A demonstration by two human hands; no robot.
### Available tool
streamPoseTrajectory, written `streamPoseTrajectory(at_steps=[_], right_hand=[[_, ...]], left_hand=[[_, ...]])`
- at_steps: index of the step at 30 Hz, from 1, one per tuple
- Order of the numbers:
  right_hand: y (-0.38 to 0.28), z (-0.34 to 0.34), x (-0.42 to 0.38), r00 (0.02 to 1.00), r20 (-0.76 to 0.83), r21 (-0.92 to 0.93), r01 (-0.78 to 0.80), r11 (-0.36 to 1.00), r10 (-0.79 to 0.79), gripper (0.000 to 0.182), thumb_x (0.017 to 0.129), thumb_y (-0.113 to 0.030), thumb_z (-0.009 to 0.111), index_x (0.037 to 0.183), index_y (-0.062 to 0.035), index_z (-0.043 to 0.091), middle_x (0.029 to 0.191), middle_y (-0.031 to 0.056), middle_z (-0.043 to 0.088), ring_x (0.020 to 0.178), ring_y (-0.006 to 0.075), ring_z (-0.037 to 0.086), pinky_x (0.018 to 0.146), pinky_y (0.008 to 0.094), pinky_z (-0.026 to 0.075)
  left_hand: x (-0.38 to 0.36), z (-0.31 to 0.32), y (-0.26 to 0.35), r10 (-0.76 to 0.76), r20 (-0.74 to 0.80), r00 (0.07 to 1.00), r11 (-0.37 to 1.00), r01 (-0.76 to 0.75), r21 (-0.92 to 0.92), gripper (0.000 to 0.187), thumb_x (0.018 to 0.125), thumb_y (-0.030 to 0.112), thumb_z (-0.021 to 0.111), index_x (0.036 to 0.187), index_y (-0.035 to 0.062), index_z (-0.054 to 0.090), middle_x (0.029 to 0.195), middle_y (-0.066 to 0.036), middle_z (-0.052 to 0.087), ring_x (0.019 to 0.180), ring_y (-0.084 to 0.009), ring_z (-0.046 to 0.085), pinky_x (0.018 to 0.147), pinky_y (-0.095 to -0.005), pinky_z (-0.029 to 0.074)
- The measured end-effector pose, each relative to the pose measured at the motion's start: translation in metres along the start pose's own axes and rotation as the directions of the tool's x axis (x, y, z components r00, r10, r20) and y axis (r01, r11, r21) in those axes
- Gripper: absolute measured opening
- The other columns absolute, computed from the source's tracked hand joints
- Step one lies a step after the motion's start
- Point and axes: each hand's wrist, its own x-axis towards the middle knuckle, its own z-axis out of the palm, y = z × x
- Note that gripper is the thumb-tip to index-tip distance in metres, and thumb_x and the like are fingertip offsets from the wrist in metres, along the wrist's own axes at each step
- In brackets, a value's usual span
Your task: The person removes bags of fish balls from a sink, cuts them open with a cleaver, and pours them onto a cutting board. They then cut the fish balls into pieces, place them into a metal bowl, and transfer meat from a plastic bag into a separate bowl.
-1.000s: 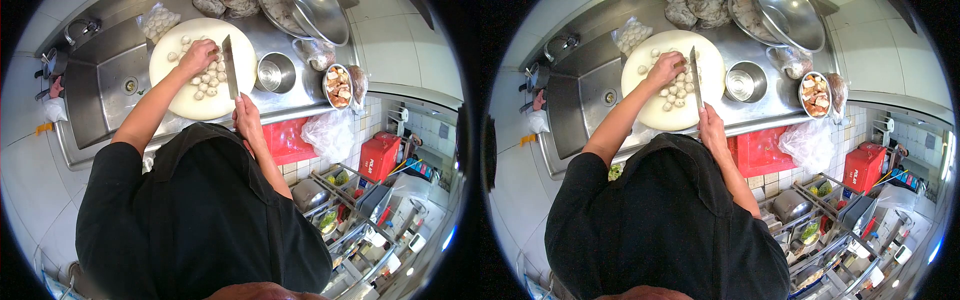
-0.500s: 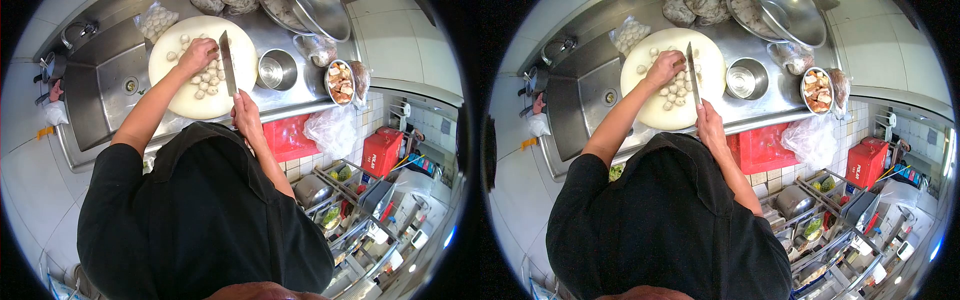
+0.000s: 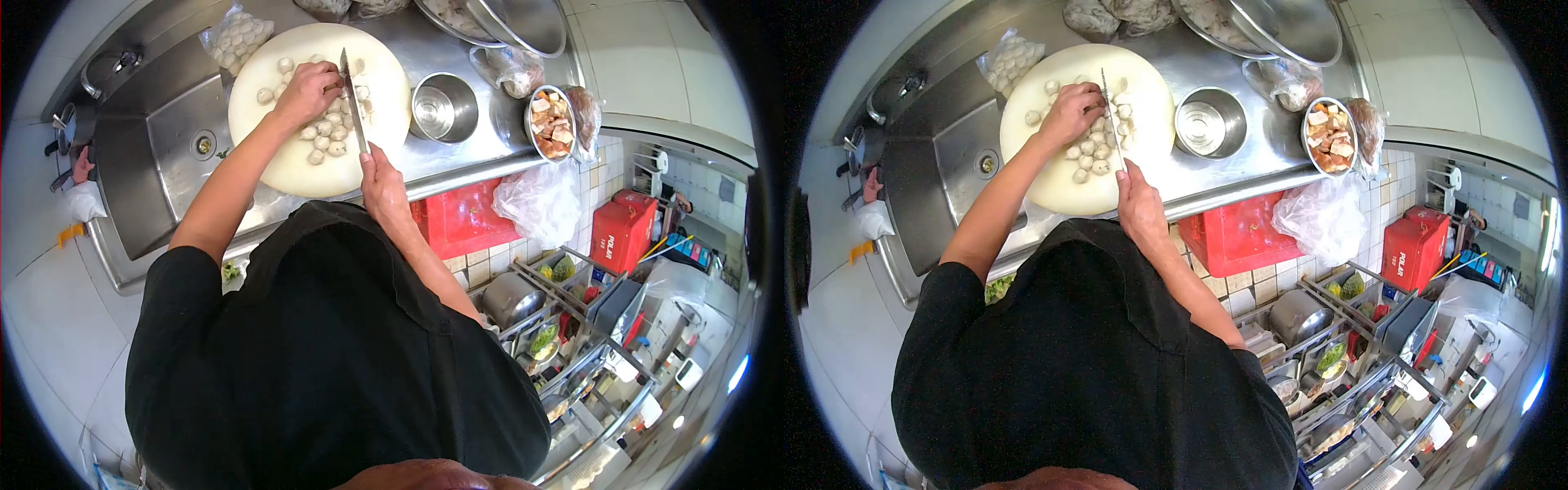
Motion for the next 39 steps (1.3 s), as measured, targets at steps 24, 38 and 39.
streamPoseTrajectory(at_steps=[24, 38, 39], right_hand=[[0.000, 0.032, 0.117, 0.964, -0.074, -0.094, 0.249, 0.964, -0.256, 0.044, 0.108, -0.033, 0.042, 0.137, -0.0023, 0.056, 0.091, 0.0314, 0.070, 0.082, 0.0513, 0.067, 0.077, 0.0566, 0.052], [0.002, -0.037, -0.006, 0.986, 0.163, 0.281, -0.089, 0.955, 0.044, 0.048, 0.111, -0.037, 0.040, 0.141, -0.0034, 0.058, 0.064, 0.0031, 0.052, 0.050, 0.0120, 0.052, 0.049, 0.0310, 0.045], [0.005, -0.038, -0.015, 0.984, 0.165, 0.279, -0.103, 0.955, 0.058, 0.048, 0.111, -0.037, 0.040, 0.142, -0.0043, 0.057, 0.064, 0.0031, 0.052, 0.051, 0.0120, 0.052, 0.049, 0.0312, 0.045]], left_hand=[[-0.002, -0.007, 0.003, 0.011, 0.031, 0.999, 1.000, -0.010, -0.020, 0.024, 0.077, 0.019, 0.080, 0.098, 0.0081, 0.075, 0.105, -0.007, 0.068, 0.103, -0.0275, 0.063, 0.098, -0.0417, 0.043], [-0.057, -0.026, 0.036, 0.018, -0.030, 0.999, 0.999, -0.017, 0.043, 0.033, 0.080, 0.026, 0.079, 0.106, 0.0083, 0.071, 0.125, -0.011, 0.065, 0.130, -0.0324, 0.052, 0.117, -0.0534, 0.030], [-0.060, -0.025, 0.042, 0.005, -0.007, 1.000, 0.999, -0.004, 0.035, 0.033, 0.079, 0.027, 0.079, 0.105, 0.0088, 0.071, 0.125, -0.011, 0.065, 0.131, -0.0321, 0.052, 0.117, -0.0545, 0.029]])
